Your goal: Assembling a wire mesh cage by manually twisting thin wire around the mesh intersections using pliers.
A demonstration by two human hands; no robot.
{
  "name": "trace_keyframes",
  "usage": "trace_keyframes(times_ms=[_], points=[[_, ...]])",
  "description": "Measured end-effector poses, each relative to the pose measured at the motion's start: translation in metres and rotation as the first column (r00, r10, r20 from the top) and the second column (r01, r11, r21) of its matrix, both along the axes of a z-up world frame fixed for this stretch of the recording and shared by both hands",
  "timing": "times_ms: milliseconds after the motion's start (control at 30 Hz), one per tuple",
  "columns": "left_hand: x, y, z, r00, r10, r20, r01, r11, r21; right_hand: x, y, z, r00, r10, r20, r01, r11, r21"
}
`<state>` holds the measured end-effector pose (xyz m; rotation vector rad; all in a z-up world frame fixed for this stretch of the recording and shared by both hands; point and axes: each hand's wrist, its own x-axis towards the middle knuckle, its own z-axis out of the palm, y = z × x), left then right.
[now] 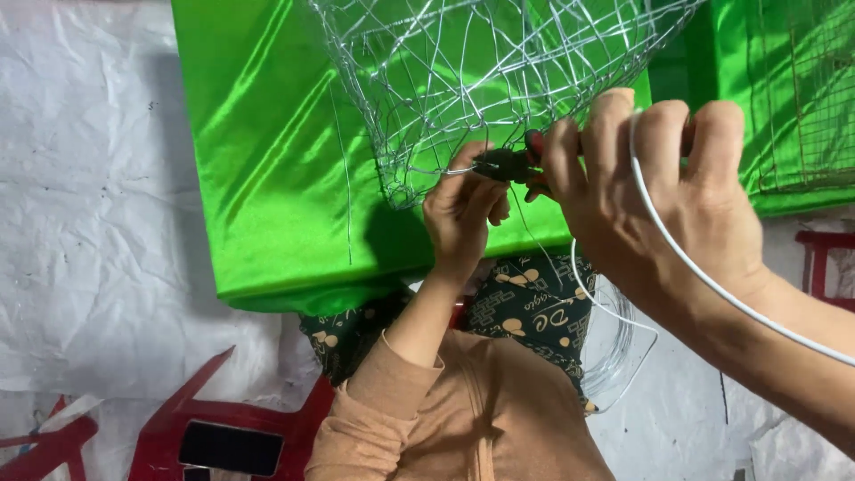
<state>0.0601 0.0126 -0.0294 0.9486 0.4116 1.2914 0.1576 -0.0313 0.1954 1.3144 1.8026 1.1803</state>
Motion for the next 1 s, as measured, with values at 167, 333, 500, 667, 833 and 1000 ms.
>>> trace_keyframes(times_ms=[167,333,500,667,833,1000], points=[[-0.005,-0.004,-0.009,0.993,-0.021,-0.116,0.02,1.0,-0.015,0.004,-0.021,-0.017,0.99,-0.005,-0.138,0.008,1.0,0.027],[-0.011,0.003,0.0,0.882,0.11,-0.458,-0.059,0.991,0.123,0.005,-0.033,-0.025,0.984,-0.028,-0.176,0.041,0.997,0.071],[-0.023,-0.006,0.024,0.898,-0.015,-0.44,0.036,0.999,0.039,0.02,-0.054,-0.043,0.891,-0.044,-0.452,0.089,0.993,0.078],[-0.04,-0.017,0.019,0.795,0.084,-0.6,-0.009,0.992,0.126,0.034,-0.09,-0.057,0.728,-0.175,-0.663,0.212,0.977,-0.025],[-0.064,-0.004,0.029,0.515,0.683,-0.517,-0.156,0.668,0.727,0.062,-0.134,-0.131,-0.193,-0.38,-0.905,-0.02,0.923,-0.383],[-0.069,0.01,0.063,0.34,0.882,-0.326,0.008,0.344,0.939,0.056,-0.136,-0.183,-0.899,-0.429,-0.092,-0.28,0.723,-0.631]])
